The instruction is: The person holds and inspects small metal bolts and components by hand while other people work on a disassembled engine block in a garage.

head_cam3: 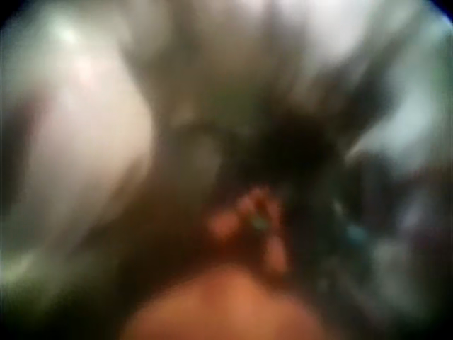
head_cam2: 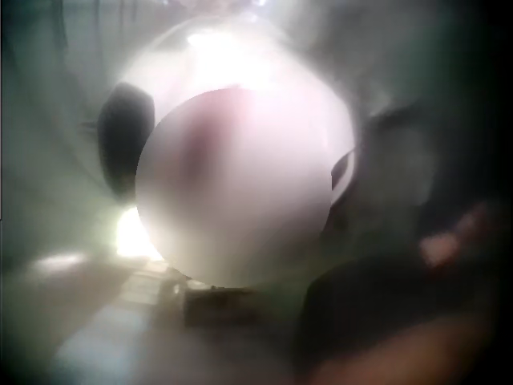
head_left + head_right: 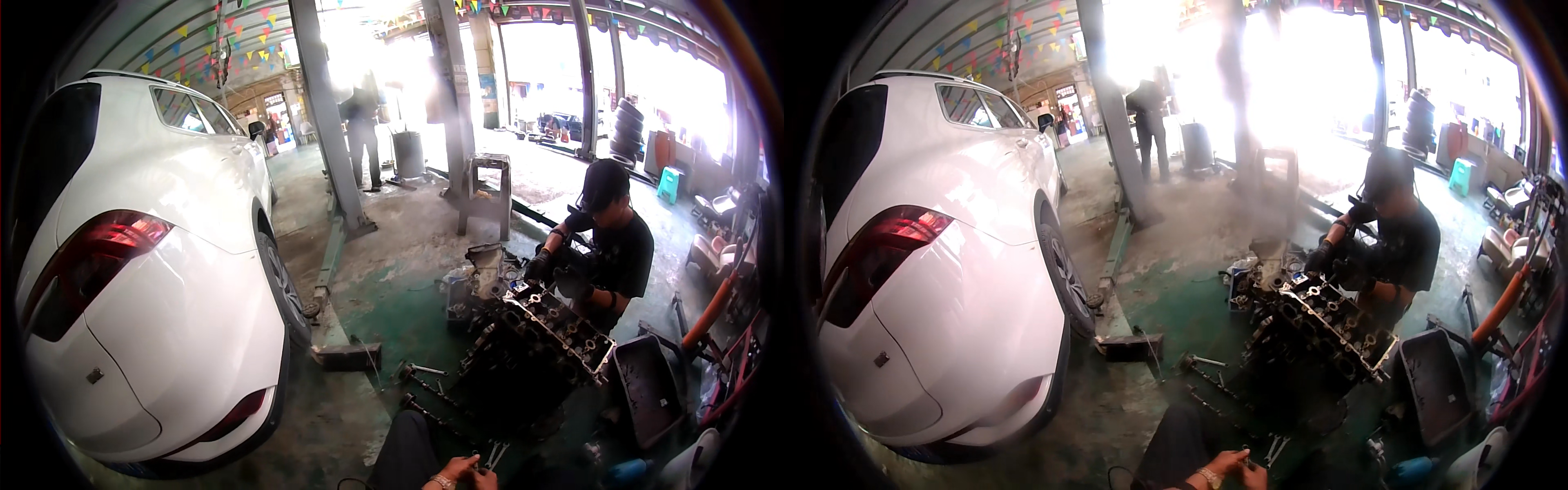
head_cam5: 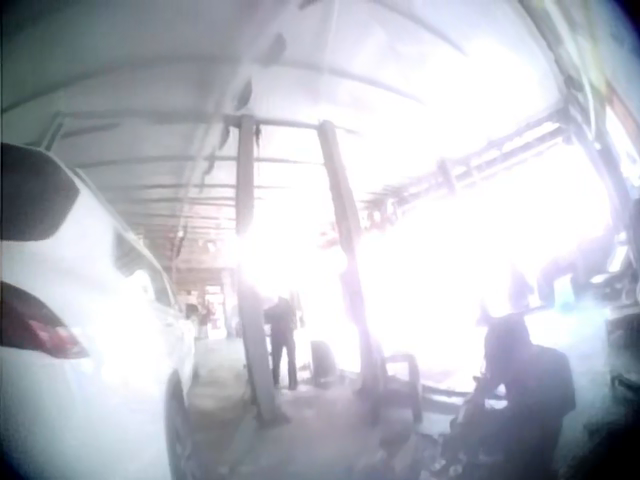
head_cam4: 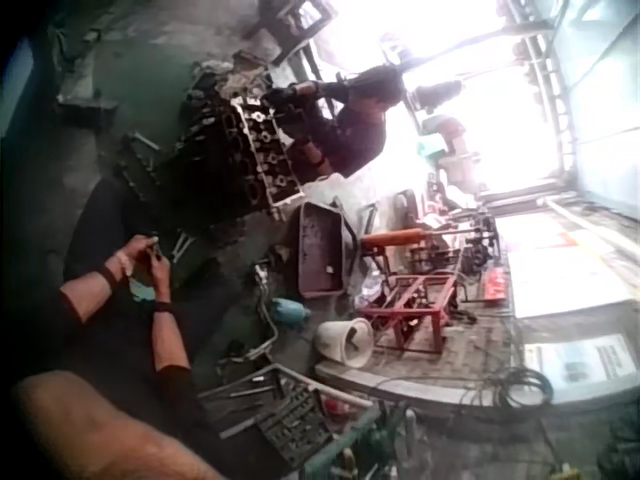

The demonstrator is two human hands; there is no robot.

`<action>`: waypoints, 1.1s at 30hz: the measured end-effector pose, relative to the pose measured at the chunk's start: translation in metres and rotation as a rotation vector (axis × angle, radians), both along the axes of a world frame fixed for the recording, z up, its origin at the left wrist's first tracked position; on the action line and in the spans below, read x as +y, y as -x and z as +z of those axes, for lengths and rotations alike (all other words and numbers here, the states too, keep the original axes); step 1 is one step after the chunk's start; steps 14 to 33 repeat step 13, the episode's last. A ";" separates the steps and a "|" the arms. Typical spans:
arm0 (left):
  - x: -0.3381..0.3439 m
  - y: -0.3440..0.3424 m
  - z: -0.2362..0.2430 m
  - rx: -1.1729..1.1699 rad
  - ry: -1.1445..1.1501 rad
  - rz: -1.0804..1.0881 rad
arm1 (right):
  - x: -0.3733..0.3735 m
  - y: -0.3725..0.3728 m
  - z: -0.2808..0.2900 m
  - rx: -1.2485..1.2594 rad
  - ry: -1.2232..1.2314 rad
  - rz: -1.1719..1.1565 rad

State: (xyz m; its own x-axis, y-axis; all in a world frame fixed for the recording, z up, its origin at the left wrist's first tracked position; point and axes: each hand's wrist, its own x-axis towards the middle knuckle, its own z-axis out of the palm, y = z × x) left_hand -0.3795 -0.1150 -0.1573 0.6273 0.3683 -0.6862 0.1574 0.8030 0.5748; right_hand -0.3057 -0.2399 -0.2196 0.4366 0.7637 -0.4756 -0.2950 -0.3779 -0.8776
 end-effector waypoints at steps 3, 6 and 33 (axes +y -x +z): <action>0.003 0.004 0.005 -0.070 0.069 -0.024 | 0.007 0.008 0.003 -0.006 -0.095 -0.082; 0.002 0.006 0.014 -0.099 0.111 -0.003 | 0.003 0.004 -0.001 0.040 -0.038 -0.064; -0.002 0.003 0.027 -0.111 0.084 -0.016 | 0.000 -0.004 -0.019 -0.255 0.022 -0.006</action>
